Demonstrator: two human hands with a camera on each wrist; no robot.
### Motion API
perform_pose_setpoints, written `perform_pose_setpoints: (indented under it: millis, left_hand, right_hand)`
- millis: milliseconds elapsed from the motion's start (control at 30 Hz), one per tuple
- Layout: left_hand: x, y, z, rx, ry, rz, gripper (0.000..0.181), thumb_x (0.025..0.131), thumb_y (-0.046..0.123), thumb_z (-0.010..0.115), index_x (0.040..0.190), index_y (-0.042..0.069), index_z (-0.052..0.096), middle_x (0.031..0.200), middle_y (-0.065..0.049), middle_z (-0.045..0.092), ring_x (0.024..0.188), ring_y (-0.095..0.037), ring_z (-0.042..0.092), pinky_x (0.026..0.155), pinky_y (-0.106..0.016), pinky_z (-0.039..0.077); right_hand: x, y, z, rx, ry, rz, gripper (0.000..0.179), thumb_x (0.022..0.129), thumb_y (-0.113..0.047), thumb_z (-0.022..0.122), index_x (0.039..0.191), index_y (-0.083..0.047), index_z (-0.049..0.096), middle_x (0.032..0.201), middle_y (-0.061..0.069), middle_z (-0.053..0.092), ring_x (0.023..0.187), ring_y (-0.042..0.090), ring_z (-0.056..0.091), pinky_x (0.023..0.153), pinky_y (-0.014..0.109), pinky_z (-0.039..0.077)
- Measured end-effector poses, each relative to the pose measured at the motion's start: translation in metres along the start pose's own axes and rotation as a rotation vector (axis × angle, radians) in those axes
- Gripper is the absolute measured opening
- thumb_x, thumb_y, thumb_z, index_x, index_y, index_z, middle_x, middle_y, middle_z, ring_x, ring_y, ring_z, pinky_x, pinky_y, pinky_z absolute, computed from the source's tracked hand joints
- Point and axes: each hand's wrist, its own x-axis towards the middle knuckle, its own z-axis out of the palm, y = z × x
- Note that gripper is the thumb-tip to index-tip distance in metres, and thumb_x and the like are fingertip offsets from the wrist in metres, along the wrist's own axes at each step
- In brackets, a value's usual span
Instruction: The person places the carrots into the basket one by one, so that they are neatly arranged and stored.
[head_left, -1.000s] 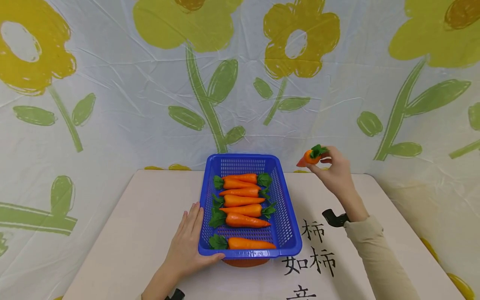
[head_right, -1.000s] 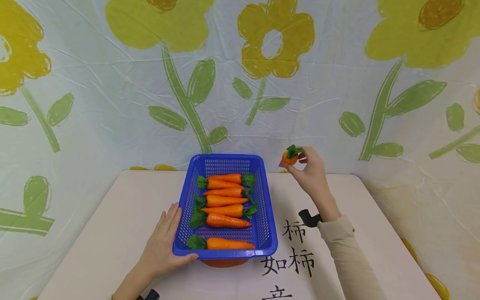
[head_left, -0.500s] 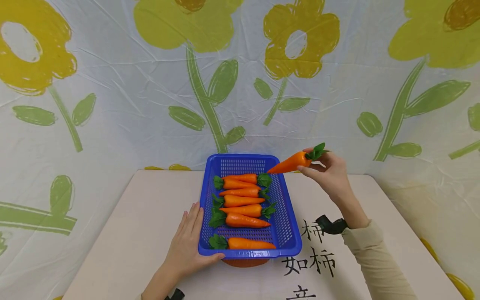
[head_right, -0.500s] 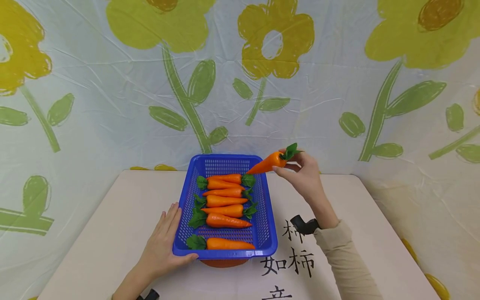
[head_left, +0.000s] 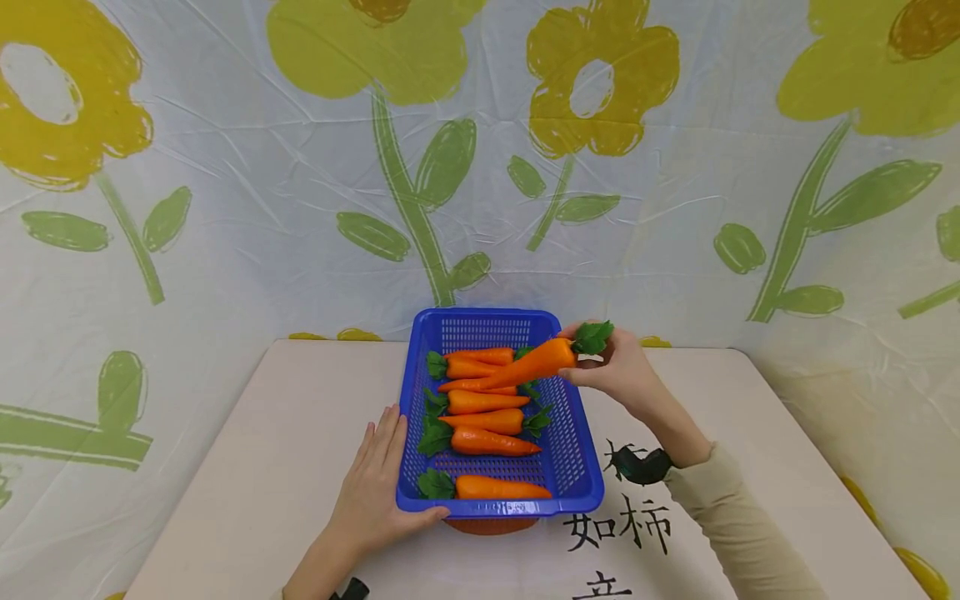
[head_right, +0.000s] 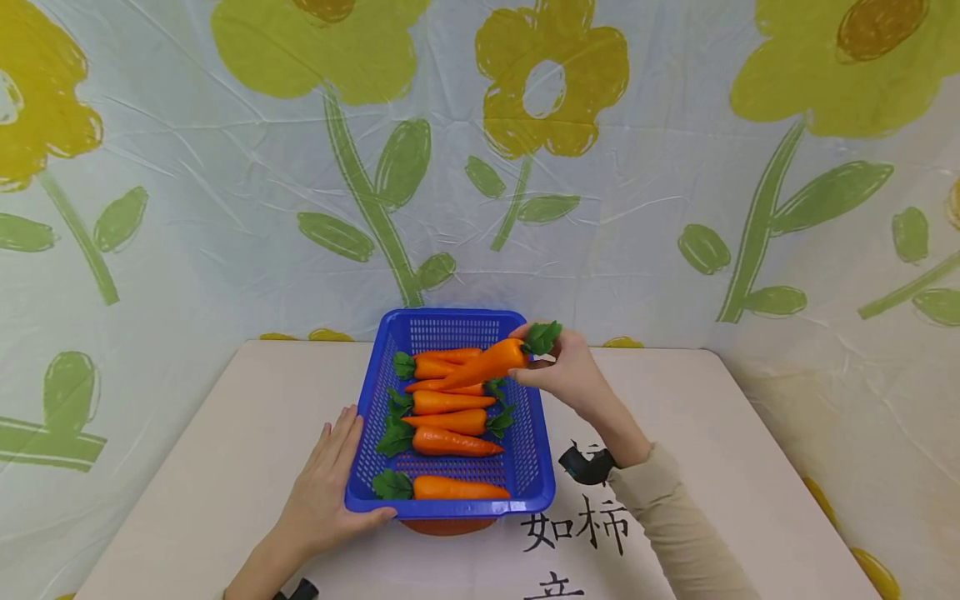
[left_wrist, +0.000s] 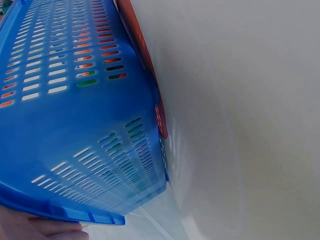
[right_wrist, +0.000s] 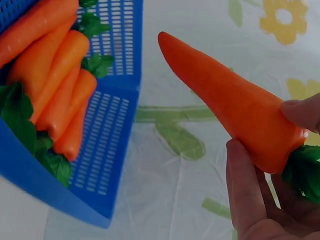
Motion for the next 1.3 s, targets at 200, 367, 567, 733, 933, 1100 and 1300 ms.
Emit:
perform_pose_setpoints:
  millis: [200,367,567,733,933,1100,1300]
  left_hand:
    - [0.000,0.001,-0.001,-0.003,-0.005,-0.005,0.124,0.074,0.088,0.050,0.148,-0.012,0.034,0.157,-0.027,0.028,0.144,-0.041,0.028,0.124,-0.041,0.011]
    - [0.001,0.001,-0.001,-0.008,-0.001,-0.003,0.125,0.074,0.089,0.048,0.147,-0.012,0.034,0.157,-0.027,0.029,0.144,-0.041,0.029,0.124,-0.041,0.011]
    - [0.001,0.002,-0.002,-0.009,0.000,-0.002,0.125,0.074,0.089,0.048,0.147,-0.012,0.035,0.159,-0.024,0.025,0.144,-0.041,0.029,0.124,-0.041,0.011]
    - [0.001,0.002,-0.003,-0.006,-0.006,-0.006,0.125,0.074,0.089,0.049,0.147,-0.012,0.035,0.159,-0.024,0.025,0.144,-0.041,0.029,0.124,-0.042,0.011]
    - [0.001,0.002,-0.002,-0.003,-0.006,-0.007,0.125,0.074,0.089,0.049,0.147,-0.012,0.035,0.159,-0.024,0.025,0.144,-0.041,0.029,0.123,-0.042,0.012]
    - [0.001,0.002,-0.002,-0.003,-0.005,-0.008,0.125,0.074,0.088,0.050,0.147,-0.012,0.035,0.159,-0.024,0.025,0.144,-0.041,0.029,0.124,-0.042,0.011]
    - [0.001,0.002,-0.002,0.002,-0.006,-0.010,0.125,0.073,0.088,0.050,0.147,-0.011,0.035,0.159,-0.024,0.027,0.144,-0.041,0.030,0.124,-0.041,0.010]
  right_hand:
    - [0.004,0.003,0.019,-0.045,-0.111,0.083,0.041,0.077,0.003,0.079,0.114,-0.002,0.063,0.107,0.016,0.064,0.085,0.028,0.061,0.072,0.028,0.058]
    - [0.009,0.008,0.034,-0.121,-0.221,0.107,0.043,0.073,0.000,0.082,0.111,-0.003,0.064,0.100,0.013,0.065,0.079,0.024,0.062,0.070,0.032,0.060]
    - [0.013,0.011,0.050,-0.227,-0.309,0.103,0.041,0.071,-0.010,0.087,0.105,-0.005,0.064,0.089,0.010,0.062,0.070,0.020,0.057,0.061,0.031,0.056]
    - [0.016,0.014,0.062,-0.329,-0.371,0.094,0.036,0.070,-0.015,0.089,0.097,-0.011,0.066,0.091,0.004,0.062,0.079,0.020,0.053,0.063,0.031,0.052]
    - [0.020,0.021,0.072,-0.430,-0.413,0.085,0.033,0.069,-0.016,0.089,0.093,-0.014,0.067,0.089,-0.001,0.064,0.077,0.018,0.051,0.061,0.027,0.050]
    - [0.019,0.028,0.075,-0.475,-0.438,0.100,0.033,0.069,-0.018,0.091,0.089,-0.014,0.065,0.080,-0.002,0.059,0.069,0.016,0.047,0.054,0.025,0.042]
    - [0.018,0.031,0.074,-0.519,-0.444,0.103,0.035,0.066,-0.018,0.092,0.086,-0.011,0.064,0.080,-0.002,0.060,0.071,0.016,0.050,0.054,0.025,0.046]
